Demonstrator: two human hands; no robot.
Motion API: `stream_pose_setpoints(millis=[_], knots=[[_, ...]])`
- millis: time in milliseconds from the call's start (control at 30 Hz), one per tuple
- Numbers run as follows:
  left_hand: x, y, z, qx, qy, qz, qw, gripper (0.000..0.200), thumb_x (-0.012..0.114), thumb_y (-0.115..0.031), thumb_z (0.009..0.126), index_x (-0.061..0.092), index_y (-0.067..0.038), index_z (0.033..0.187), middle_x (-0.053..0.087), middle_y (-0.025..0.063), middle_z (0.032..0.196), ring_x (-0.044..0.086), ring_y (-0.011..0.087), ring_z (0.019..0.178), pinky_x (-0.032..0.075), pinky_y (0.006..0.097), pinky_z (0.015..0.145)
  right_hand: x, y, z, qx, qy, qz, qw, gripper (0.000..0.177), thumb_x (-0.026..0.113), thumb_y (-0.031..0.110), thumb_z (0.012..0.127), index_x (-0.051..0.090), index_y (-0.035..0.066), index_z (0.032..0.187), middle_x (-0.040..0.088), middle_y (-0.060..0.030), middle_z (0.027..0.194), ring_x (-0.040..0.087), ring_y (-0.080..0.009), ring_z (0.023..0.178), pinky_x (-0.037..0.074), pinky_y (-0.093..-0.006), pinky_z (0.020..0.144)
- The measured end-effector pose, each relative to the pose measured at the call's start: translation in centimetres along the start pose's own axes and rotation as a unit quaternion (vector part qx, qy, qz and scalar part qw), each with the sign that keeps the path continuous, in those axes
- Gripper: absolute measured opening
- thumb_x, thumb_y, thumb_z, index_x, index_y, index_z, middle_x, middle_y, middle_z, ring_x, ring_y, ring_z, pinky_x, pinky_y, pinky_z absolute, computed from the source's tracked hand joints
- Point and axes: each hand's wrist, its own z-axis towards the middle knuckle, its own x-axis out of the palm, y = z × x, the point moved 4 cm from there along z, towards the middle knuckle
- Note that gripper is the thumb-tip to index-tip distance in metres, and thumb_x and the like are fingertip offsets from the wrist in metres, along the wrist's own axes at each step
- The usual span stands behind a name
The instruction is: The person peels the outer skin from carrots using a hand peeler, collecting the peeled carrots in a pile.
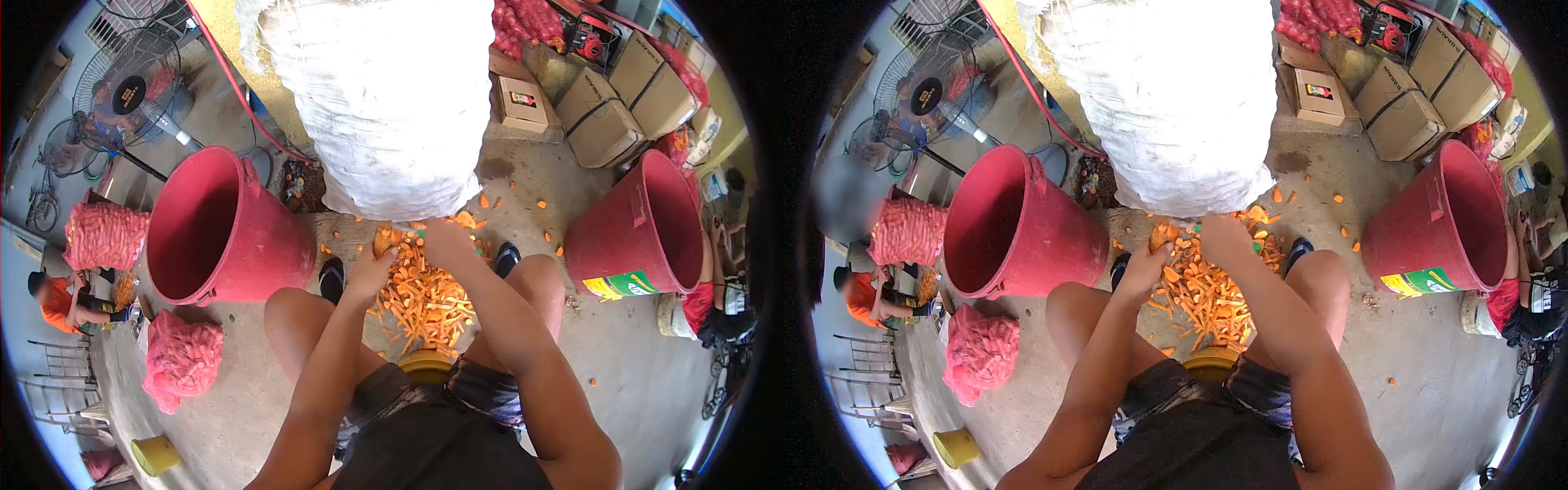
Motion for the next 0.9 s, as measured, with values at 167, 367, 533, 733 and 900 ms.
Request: stream_pose_setpoints(millis=[167,367,533,733,900], knots=[[0.0,3.0,2.2,0.019,0.001,0.008,1.0,0.05,0.066,-0.023,0.103,0.052,0.004,0.143,0.067,0.0155,0.127,0.064,0.0237,0.114,0.049,0.0371,0.099,-0.2,3.2,-2.9,-0.061,-0.013,0.005,0.998,0.026,0.067,0.008,0.091,0.065,-0.007,0.112,0.074,-0.0245,0.111,0.073,-0.0394,0.106,0.061,-0.0504,0.085],[0.9,-0.8,-1.6,0.04,0.025,-0.012,0.999,0.038,0.067,-0.02,0.103,0.057,0.001,0.133,0.064,0.0063,0.11,0.058,0.0136,0.097,0.049,0.0321,0.081,1.7,-1.2,1.0,-0.055,-0.051,-0.037,0.996,0.028,0.071,0.011,0.088,0.068,-0.004,0.111,0.075,-0.023,0.108,0.074,-0.0381,0.1,0.061,-0.0468,0.082],[-0.5,-1.1,-2.1,0.027,0.02,0.052,0.998,0.052,0.072,-0.024,0.1,0.054,0.003,0.14,0.067,0.0112,0.122,0.063,0.0183,0.106,0.051,0.0339,0.093,0.9,-3.1,3.5,-0.029,0.154,-0.075,0.985,0.031,0.069,0.015,0.09,0.066,-0.006,0.113,0.075,-0.0233,0.105,0.075,-0.0379,0.097,0.061,-0.0455,0.081],[-0.6,-0.1,-0.1,0.049,-0.032,0.138,0.989,0.048,0.071,-0.026,0.097,0.06,0.007,0.131,0.073,0.0192,0.113,0.07,0.026,0.097,0.053,0.0388,0.088,1.6,1.7,-1.2,-0.063,0.005,0.007,0.998,0.026,0.068,0.01,0.089,0.067,-0.003,0.112,0.074,-0.0228,0.108,0.075,-0.0366,0.102,0.061,-0.0488,0.086],[0.4,-1.0,-0.9,0.067,0.004,0.146,0.987,0.04,0.07,-0.024,0.096,0.064,0.006,0.122,0.072,0.0219,0.112,0.07,0.0309,0.096,0.052,0.0419,0.086,1.7,3.6,-2.7,-0.053,-0.008,0.005,0.999,0.025,0.063,0.01,0.093,0.064,-0.003,0.115,0.072,-0.0234,0.116,0.074,-0.038,0.105,0.061,-0.0489,0.088]])
